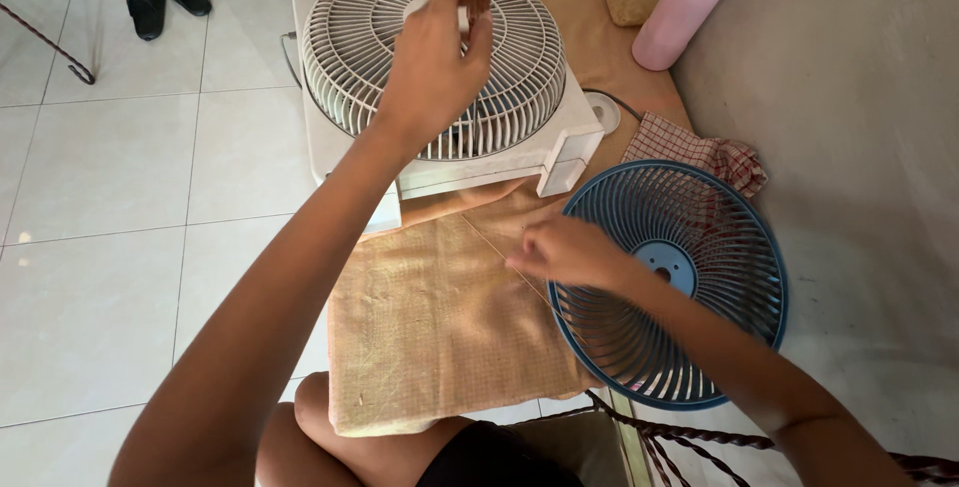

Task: The person uses a screwdriver to loosen and remove screws from the front grille of a white electric fan. They repeatedly insert the screwdriver into the grille slots, rotate it to loosen fasteners, and check the grille's stability. The removed grille is placed on the floor beside the fan.

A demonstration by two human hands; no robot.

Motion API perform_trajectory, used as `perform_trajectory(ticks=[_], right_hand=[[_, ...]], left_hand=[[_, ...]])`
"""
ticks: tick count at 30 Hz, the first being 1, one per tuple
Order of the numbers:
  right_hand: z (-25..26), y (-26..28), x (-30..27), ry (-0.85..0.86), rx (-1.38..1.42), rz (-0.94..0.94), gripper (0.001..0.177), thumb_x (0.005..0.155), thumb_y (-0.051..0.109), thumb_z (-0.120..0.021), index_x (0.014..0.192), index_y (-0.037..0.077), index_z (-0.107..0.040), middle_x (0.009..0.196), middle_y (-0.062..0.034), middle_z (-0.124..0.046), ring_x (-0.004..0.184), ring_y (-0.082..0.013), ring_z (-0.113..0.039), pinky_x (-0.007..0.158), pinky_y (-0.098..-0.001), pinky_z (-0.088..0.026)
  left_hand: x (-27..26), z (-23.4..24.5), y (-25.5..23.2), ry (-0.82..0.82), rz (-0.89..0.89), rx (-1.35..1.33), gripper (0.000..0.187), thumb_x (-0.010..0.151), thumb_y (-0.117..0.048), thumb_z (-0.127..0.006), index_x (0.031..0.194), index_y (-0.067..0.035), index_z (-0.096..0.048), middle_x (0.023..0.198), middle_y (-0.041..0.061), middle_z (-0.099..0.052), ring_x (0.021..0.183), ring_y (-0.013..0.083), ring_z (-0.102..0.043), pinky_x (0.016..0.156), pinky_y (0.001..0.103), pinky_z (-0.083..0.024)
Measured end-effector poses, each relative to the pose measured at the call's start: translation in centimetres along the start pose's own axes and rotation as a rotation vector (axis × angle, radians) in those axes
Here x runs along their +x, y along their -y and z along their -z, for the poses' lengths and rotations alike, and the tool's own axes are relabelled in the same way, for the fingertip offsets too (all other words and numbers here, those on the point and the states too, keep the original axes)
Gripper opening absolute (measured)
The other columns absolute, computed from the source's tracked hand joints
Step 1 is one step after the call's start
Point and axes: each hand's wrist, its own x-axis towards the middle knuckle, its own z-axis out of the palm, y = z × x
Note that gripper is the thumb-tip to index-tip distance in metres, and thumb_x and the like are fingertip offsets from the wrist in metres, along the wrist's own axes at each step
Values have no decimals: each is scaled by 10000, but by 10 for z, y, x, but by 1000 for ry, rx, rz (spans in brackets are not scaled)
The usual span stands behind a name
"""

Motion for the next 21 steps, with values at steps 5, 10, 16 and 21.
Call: perform_trajectory(ticks=[5,10,16,21], right_hand=[[-58,23,-1,-360,-356,138,350,865,411,-658,915,70,-720,956,-111,-723,1019,-271,-651,775,-507,-531],[-58,18,2,-235,-84,41,282,1022,299,-566,926,71,-701,782,-80,-698,726,-214,-654,696,-419,-526],[22,10,-18,-224,165,-34,223,989,272,-600,988,83,-719,647,-104,-672,512,-212,-616,534,-383,-524],[107,23,-37,-417,-51,-24,189,1004,225,-582,1080,78,-672,754,-158,-700,652,-331,-694,583,-463,-543]], left_hand=[[4,-6,-5,45,42,-278,238,1054,-112,-463,1244,6,-543,1051,174,-681,928,251,-675,893,386,-541],[8,-13,-9,176,392,-548,423,1026,-341,-413,1306,-39,-506,827,20,-466,720,120,-511,698,307,-566],[23,-34,8,53,322,-688,580,1129,-507,-467,1300,25,-316,871,42,-476,744,103,-510,640,267,-530],[21,-35,23,-23,172,-701,466,1101,-426,-496,1205,7,-361,888,41,-595,691,94,-610,558,252,-504]])
